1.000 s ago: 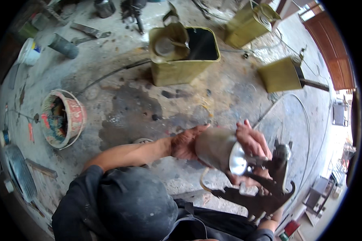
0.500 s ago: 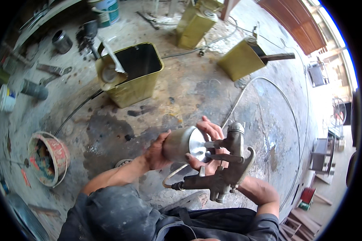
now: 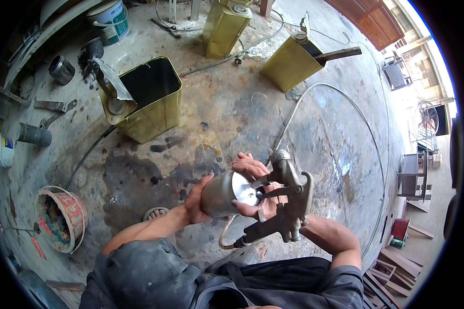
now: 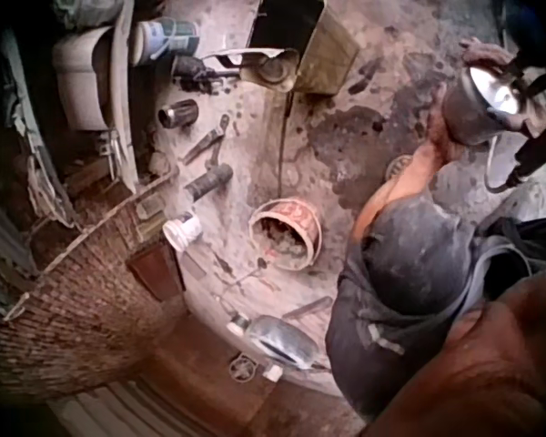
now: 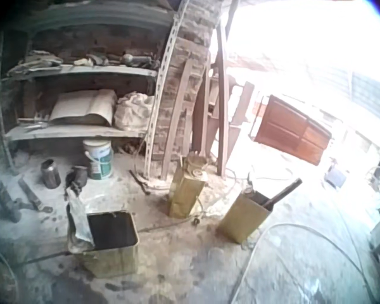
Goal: The person repeatedly assembles a paint sprayer, pours liquid from a yellow can into the sprayer's cup, and tests the sprayer by spraying onto the floor. The person disassembles and reassembles the sprayer multiple times, refilling the cup as needed.
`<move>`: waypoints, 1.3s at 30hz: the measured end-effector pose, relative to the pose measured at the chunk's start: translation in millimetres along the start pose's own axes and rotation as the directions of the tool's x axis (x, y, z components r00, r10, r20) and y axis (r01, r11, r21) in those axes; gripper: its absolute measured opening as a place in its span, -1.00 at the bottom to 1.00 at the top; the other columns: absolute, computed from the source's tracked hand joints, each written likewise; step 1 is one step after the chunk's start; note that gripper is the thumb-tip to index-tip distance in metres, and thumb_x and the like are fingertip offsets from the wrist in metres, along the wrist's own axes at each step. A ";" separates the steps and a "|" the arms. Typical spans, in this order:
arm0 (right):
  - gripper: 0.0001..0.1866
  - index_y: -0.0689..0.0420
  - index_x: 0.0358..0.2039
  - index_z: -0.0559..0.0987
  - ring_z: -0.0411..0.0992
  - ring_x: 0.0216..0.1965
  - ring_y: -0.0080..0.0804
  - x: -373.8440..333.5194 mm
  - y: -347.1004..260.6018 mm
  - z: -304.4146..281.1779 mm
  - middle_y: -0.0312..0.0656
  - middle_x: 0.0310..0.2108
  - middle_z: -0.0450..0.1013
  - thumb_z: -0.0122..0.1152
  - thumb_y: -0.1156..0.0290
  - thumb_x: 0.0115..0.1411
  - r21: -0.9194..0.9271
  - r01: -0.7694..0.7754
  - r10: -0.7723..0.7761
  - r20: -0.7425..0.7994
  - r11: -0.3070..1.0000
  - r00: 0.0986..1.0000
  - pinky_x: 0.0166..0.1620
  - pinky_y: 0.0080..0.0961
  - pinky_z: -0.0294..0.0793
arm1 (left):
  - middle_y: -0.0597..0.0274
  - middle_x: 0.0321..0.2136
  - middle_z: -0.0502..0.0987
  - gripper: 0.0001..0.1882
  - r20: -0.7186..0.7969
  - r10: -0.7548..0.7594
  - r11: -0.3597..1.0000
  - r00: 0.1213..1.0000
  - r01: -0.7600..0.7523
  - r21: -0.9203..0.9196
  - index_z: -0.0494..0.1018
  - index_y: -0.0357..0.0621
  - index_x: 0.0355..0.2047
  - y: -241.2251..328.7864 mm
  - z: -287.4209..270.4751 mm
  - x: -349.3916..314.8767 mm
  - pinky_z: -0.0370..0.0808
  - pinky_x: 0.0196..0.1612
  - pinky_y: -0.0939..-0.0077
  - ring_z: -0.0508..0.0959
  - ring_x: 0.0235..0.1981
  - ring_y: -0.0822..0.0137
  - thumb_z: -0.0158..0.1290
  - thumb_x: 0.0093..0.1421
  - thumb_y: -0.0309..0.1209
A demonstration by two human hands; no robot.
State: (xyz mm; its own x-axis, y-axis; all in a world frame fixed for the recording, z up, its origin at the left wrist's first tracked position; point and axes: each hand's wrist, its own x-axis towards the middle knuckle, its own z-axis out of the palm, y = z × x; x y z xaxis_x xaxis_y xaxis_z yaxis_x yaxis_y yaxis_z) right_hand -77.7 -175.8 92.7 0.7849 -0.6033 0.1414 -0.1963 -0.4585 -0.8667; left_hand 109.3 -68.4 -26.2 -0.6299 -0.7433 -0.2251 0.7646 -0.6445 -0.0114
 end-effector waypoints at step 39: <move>-0.34 0.10 0.36 0.23 0.61 -0.11 -0.32 -61.9 22.4 -46.3 -0.07 -0.15 0.62 0.24 0.51 0.28 0.129 -0.554 0.568 -0.154 0.823 0.808 0.00 -0.34 0.54 | 0.12 0.17 0.49 -0.33 -0.231 -0.653 0.324 0.722 0.541 0.776 0.28 -0.08 0.38 -91.3 -47.4 -25.4 0.64 -0.09 0.36 0.50 0.12 0.28 0.04 0.42 0.03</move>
State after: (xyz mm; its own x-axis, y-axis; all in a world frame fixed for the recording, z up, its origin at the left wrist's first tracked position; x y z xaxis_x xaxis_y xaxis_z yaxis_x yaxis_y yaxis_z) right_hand -157.9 -178.9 86.6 0.4325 -0.8486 -0.3047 -0.5200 0.0413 -0.8532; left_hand 62.0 17.9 -65.6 -0.9221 -0.0745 -0.3797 -0.1992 -0.7499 0.6309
